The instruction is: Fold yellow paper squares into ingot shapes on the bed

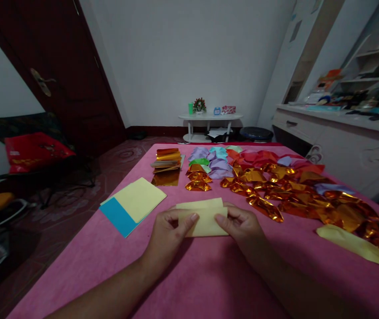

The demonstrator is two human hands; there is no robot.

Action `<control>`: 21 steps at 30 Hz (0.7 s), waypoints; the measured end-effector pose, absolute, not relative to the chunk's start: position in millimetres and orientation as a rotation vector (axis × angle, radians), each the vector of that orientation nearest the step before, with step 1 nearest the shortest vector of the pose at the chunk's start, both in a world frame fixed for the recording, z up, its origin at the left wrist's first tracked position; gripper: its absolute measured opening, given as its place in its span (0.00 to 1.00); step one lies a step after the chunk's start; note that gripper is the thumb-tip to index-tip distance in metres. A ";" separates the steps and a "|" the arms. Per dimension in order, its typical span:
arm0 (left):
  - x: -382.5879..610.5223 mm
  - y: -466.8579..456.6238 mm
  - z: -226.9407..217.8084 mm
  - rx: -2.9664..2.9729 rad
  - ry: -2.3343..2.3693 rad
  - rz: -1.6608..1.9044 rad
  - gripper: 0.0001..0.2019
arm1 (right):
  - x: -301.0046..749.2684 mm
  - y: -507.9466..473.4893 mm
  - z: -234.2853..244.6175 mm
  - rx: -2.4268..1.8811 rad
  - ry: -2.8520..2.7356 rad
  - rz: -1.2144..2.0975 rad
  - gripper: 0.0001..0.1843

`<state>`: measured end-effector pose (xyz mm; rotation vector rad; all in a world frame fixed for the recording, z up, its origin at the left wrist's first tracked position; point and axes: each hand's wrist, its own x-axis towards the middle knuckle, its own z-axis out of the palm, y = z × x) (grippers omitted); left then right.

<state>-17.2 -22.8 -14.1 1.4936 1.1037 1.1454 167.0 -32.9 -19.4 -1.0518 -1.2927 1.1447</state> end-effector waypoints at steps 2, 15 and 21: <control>-18.0 -22.3 -15.1 1.486 1.108 1.120 0.14 | 169.3 -31.6 -20.2 -1.054 -1.277 1.084 0.13; -22.2 -19.1 -8.3 1.567 1.154 1.297 0.12 | 174.2 -28.8 -27.7 -1.179 -1.105 1.000 0.16; -21.9 -18.5 -8.6 1.570 1.154 1.322 0.09 | 176.1 -25.5 -31.1 -1.219 -1.035 0.954 0.18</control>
